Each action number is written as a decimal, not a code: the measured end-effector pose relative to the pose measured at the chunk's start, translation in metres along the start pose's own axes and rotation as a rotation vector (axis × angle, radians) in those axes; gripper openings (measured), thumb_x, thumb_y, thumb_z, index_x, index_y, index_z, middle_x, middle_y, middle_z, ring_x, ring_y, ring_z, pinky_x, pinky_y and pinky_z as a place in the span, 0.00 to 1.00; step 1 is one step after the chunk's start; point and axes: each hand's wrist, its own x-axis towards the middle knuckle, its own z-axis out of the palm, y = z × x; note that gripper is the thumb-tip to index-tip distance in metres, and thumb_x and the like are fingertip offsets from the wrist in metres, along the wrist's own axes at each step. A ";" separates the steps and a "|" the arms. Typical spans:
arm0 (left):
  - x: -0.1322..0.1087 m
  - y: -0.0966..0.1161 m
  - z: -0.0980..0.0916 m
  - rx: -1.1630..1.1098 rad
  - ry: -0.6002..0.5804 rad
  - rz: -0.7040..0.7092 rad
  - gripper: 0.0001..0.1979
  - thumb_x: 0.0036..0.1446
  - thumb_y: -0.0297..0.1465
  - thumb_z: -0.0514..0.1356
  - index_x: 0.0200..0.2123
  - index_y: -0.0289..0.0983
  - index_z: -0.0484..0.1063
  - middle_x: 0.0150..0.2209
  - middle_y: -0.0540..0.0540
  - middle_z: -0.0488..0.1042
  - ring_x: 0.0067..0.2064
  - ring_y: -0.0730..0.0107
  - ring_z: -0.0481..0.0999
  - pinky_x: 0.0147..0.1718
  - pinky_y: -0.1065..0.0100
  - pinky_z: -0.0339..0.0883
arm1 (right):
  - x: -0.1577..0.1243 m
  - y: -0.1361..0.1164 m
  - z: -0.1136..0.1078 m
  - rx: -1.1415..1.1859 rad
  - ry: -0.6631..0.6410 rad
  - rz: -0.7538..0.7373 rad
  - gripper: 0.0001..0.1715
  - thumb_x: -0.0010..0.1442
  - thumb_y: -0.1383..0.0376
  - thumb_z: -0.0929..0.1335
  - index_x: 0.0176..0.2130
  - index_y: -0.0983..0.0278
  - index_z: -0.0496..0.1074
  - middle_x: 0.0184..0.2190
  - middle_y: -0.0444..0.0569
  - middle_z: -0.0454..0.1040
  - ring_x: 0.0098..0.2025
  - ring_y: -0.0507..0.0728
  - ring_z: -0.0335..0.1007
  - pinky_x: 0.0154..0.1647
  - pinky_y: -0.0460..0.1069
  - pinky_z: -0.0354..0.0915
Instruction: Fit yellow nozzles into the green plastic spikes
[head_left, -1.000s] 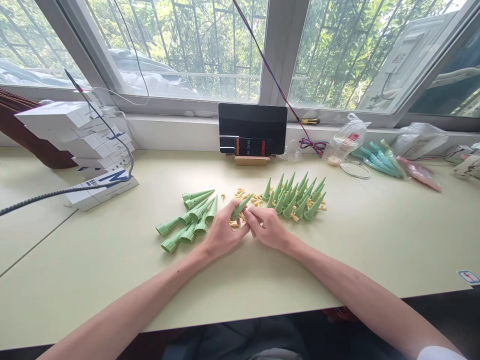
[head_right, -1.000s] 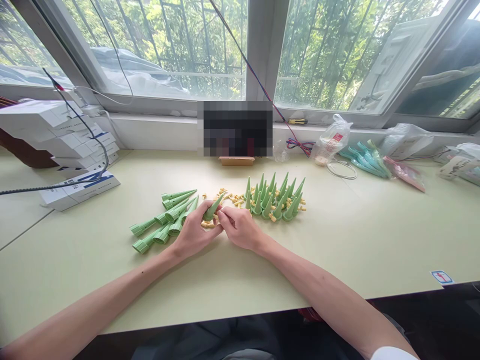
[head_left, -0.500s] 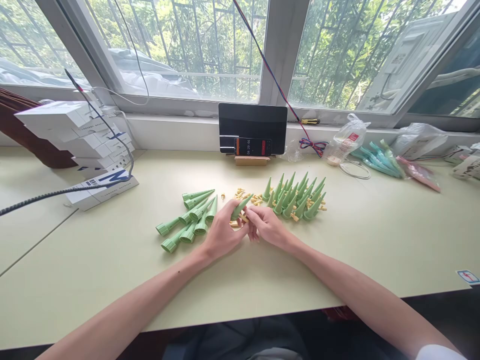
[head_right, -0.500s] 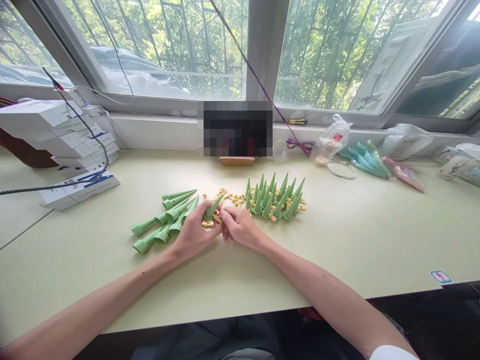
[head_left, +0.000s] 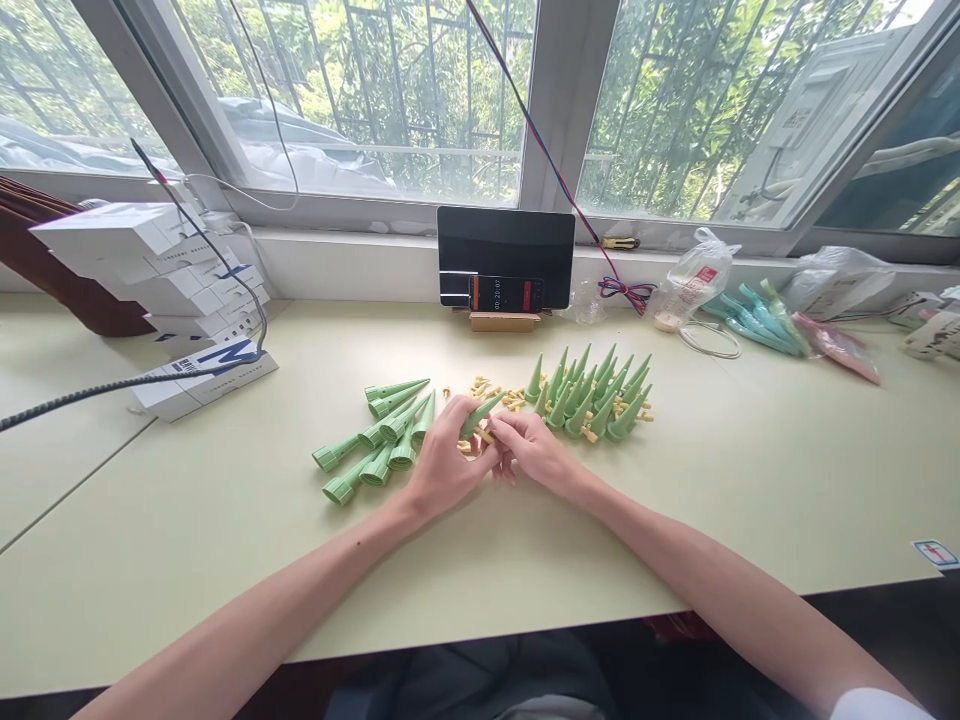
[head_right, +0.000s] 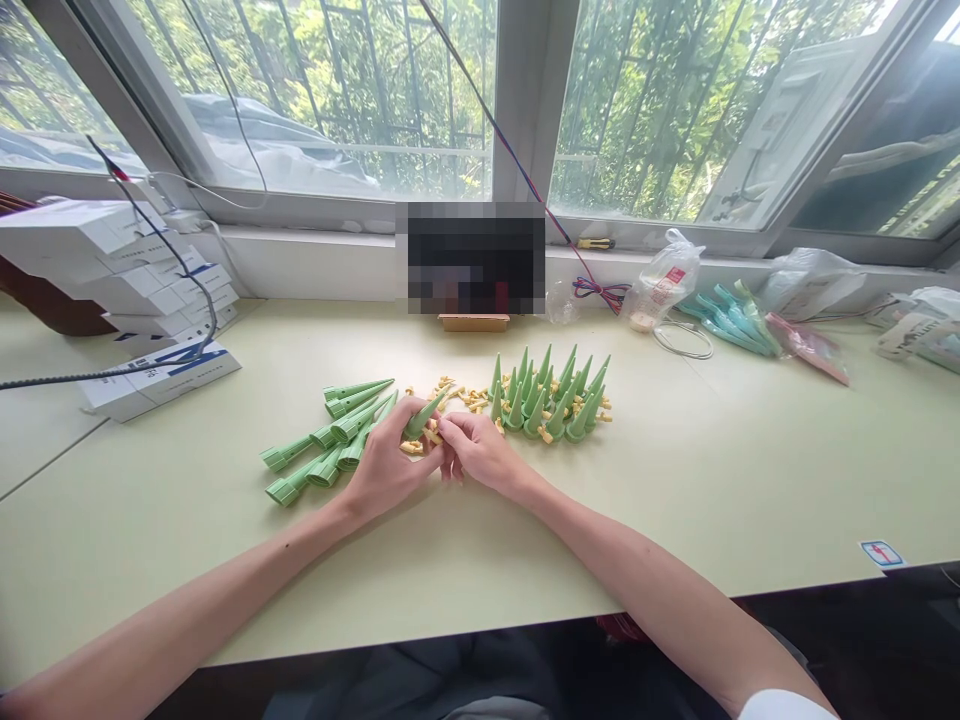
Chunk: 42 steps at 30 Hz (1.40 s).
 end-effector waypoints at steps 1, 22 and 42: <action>0.000 0.000 0.000 0.001 0.009 -0.008 0.08 0.54 0.25 0.59 0.38 0.39 0.65 0.36 0.51 0.68 0.33 0.74 0.70 0.30 0.72 0.68 | 0.000 0.002 0.000 -0.023 0.008 -0.015 0.23 0.68 0.51 0.61 0.30 0.63 0.67 0.18 0.42 0.69 0.18 0.51 0.68 0.17 0.45 0.63; 0.003 0.000 -0.001 -0.048 0.008 -0.125 0.09 0.55 0.28 0.60 0.41 0.38 0.68 0.35 0.50 0.71 0.33 0.74 0.72 0.28 0.73 0.71 | -0.002 0.010 0.004 -0.378 0.258 -0.318 0.12 0.66 0.62 0.65 0.46 0.63 0.73 0.39 0.51 0.78 0.27 0.51 0.73 0.26 0.47 0.72; 0.004 -0.004 -0.002 0.032 0.010 -0.070 0.15 0.54 0.26 0.61 0.45 0.40 0.66 0.39 0.50 0.70 0.31 0.75 0.67 0.31 0.71 0.66 | -0.003 0.010 0.003 -0.461 0.289 -0.405 0.14 0.64 0.64 0.68 0.50 0.64 0.73 0.40 0.52 0.79 0.27 0.50 0.72 0.26 0.46 0.70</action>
